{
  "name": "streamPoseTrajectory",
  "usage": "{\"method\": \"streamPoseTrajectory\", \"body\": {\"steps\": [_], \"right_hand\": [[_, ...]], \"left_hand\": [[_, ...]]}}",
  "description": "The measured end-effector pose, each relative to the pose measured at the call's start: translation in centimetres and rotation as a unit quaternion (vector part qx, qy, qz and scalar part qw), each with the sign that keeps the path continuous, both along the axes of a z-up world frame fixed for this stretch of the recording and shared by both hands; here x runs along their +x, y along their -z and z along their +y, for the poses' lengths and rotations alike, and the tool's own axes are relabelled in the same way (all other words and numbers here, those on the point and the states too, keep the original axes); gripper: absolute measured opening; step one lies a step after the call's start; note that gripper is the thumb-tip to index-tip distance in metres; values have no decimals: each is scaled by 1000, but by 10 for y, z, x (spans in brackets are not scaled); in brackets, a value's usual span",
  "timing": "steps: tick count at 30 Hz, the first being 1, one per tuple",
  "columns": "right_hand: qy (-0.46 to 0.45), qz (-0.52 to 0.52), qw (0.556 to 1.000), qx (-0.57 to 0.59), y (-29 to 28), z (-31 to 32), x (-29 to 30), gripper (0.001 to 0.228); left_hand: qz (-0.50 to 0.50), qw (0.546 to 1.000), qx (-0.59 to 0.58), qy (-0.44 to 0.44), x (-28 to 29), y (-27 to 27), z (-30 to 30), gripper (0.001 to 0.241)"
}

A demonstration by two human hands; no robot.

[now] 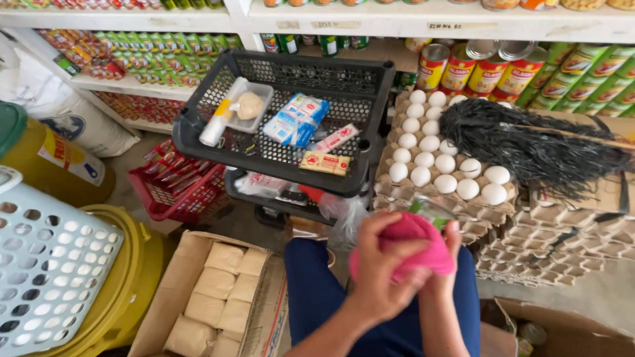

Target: Wiping dust off canned food items with a cloth and organizing them on storage shelves.

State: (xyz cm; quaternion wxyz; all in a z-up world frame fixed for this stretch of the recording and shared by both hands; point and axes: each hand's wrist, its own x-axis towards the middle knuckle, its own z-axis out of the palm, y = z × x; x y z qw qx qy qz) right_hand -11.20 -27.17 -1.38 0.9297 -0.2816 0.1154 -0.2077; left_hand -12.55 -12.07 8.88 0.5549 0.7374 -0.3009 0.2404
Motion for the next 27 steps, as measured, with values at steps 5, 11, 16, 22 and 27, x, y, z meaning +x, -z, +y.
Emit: {"method": "streamPoseTrajectory", "body": {"steps": [5,11,16,22,27], "right_hand": [[15,29,984,-173,-28,19,-15,58],[53,11,972,-230,-13,24,-12,53],[83,145,951,-261,12,4,-27,53],[65,96,986,-117,23,2,-11,52],[90,24,988,-120,9,3,-4,50]], "left_hand": [[-36,998,50,-27,5,27,-28,50],[281,942,-136,126,59,34,-38,59],[44,992,117,-27,-18,30,-43,63],[148,987,59,31,25,36,-45,52],[262,934,-117,213,51,58,-53,49]]}}
